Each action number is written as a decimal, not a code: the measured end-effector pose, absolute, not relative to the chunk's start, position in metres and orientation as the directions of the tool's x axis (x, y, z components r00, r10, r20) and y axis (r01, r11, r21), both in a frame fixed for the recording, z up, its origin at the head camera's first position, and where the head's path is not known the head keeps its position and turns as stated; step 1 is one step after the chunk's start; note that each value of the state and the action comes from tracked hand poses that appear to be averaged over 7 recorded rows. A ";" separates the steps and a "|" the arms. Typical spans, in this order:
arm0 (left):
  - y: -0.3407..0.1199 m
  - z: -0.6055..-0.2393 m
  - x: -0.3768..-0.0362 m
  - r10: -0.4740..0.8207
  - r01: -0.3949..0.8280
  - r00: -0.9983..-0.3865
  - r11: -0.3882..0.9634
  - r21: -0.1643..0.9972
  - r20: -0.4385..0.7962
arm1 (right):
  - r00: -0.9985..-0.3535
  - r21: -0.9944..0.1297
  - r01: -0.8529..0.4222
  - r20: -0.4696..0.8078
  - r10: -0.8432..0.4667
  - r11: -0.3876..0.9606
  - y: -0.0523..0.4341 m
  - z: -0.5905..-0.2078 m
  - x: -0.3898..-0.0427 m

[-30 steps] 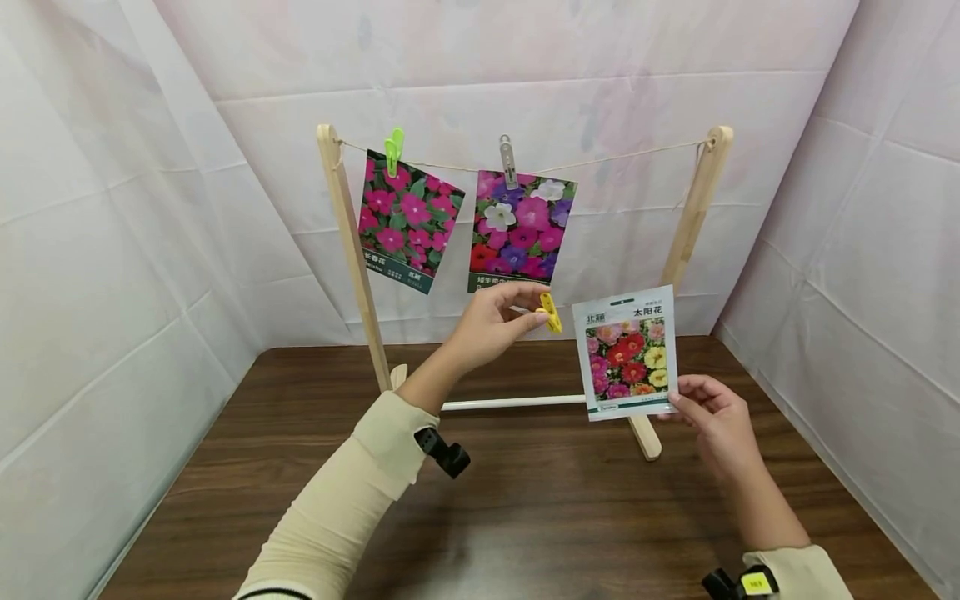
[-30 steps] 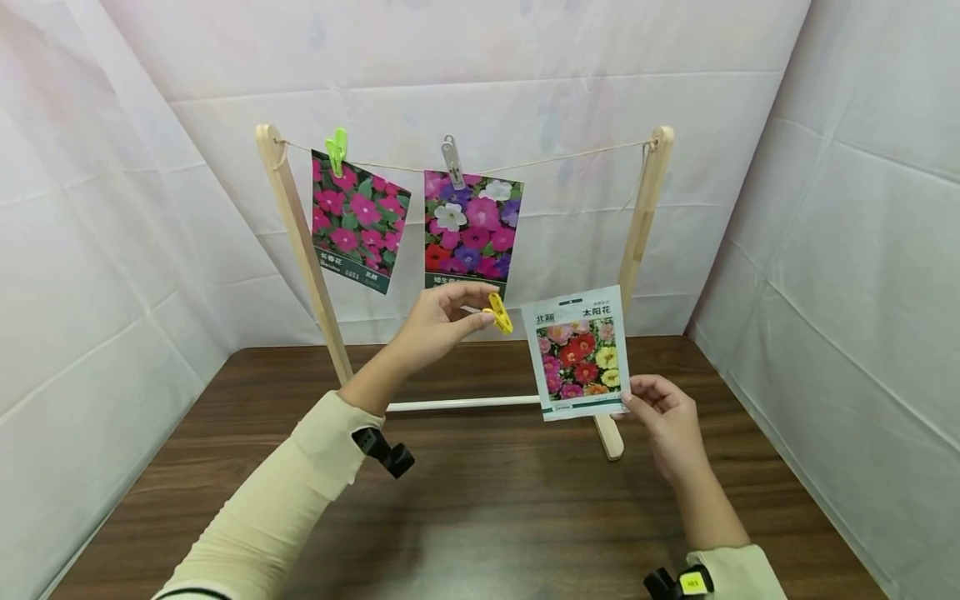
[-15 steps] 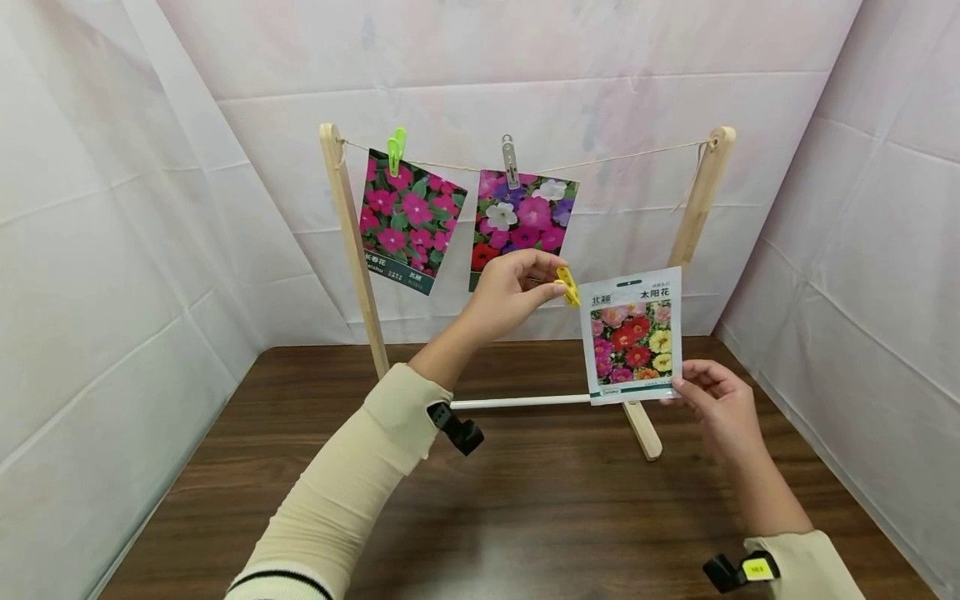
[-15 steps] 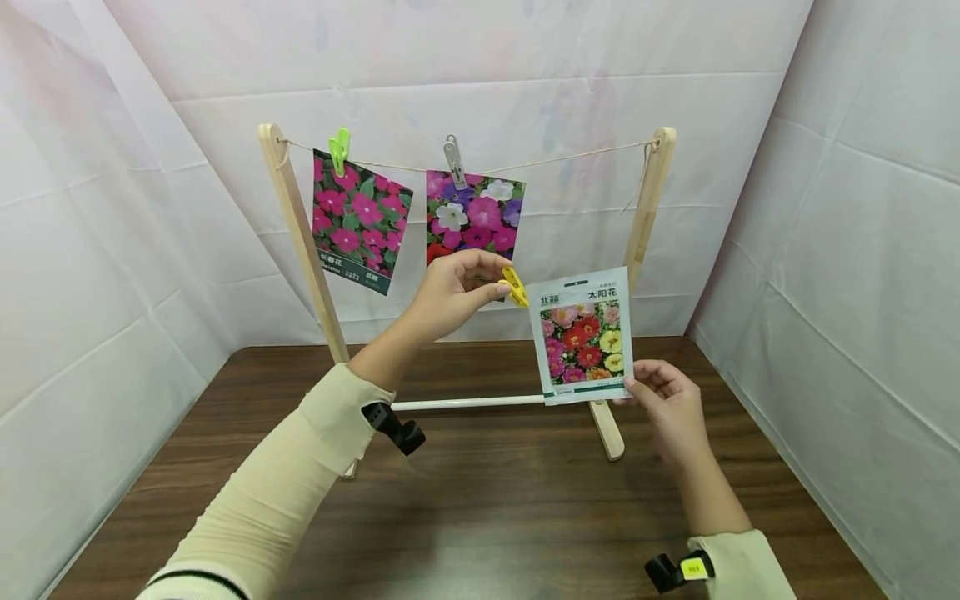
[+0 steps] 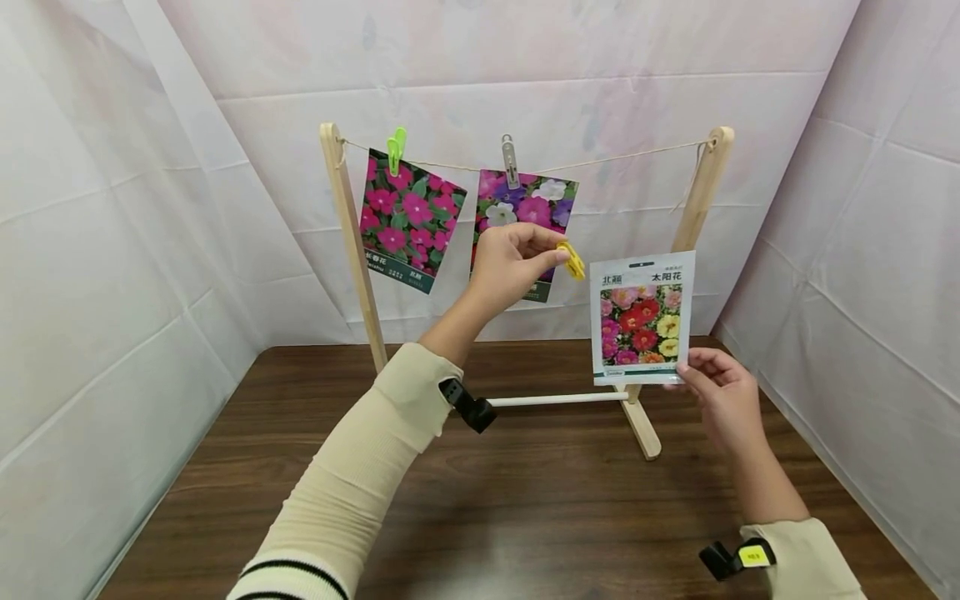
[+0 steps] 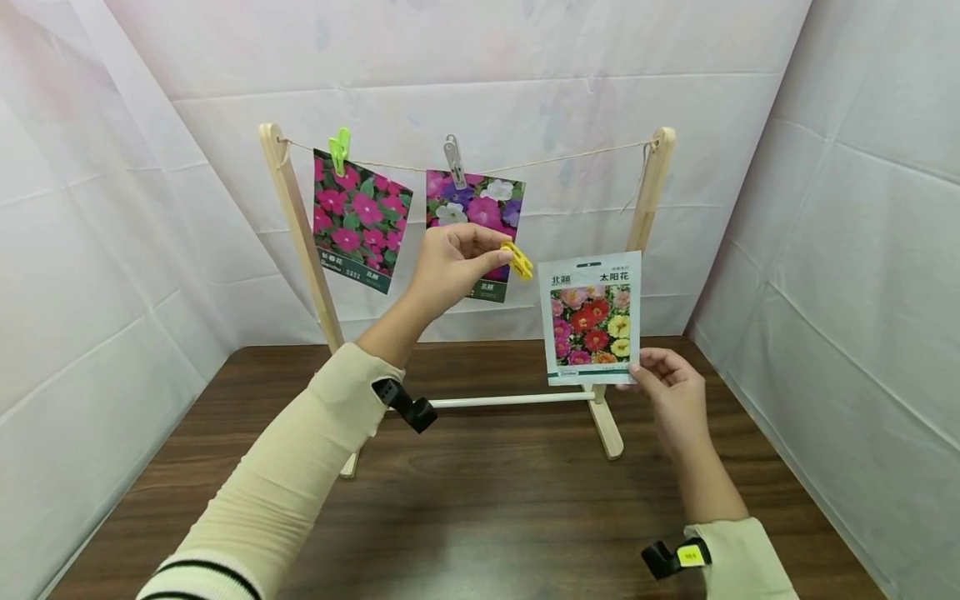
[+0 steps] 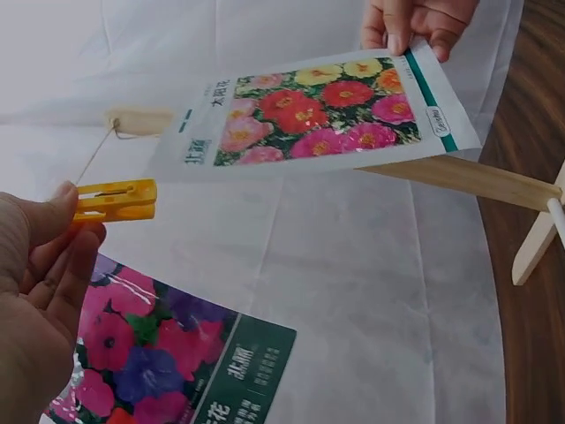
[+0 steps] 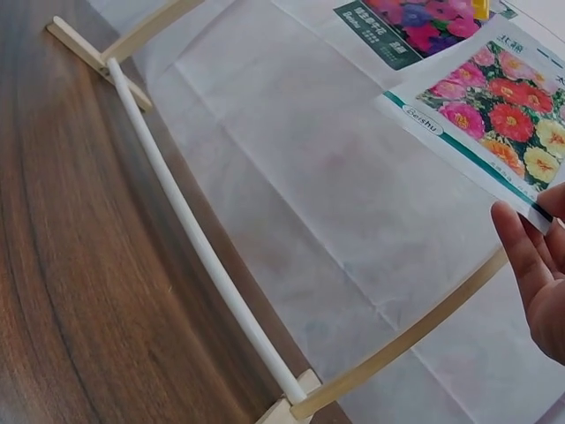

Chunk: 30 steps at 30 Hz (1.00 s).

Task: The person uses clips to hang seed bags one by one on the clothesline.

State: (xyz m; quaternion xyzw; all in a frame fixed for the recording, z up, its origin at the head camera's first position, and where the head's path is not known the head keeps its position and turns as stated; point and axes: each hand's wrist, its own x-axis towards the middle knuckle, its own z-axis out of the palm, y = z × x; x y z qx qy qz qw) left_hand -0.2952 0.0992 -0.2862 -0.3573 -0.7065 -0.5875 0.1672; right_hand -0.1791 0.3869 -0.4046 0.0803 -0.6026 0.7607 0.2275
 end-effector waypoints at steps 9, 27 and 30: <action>0.106 -0.264 -0.302 0.264 0.756 -0.630 -0.006 0.654 0.730 | -0.859 -0.858 -0.483 0.427 0.284 -0.172 0.380 -0.400 -0.185; 0.119 -0.226 -0.309 0.266 0.799 -0.594 0.090 0.594 0.759 | -0.838 -0.850 -0.509 0.453 0.305 -0.136 0.374 -0.378 -0.202; 0.121 -0.218 -0.309 0.243 0.788 -0.611 0.096 0.608 0.753 | -0.839 -0.852 -0.508 0.455 0.300 -0.127 0.375 -0.372 -0.205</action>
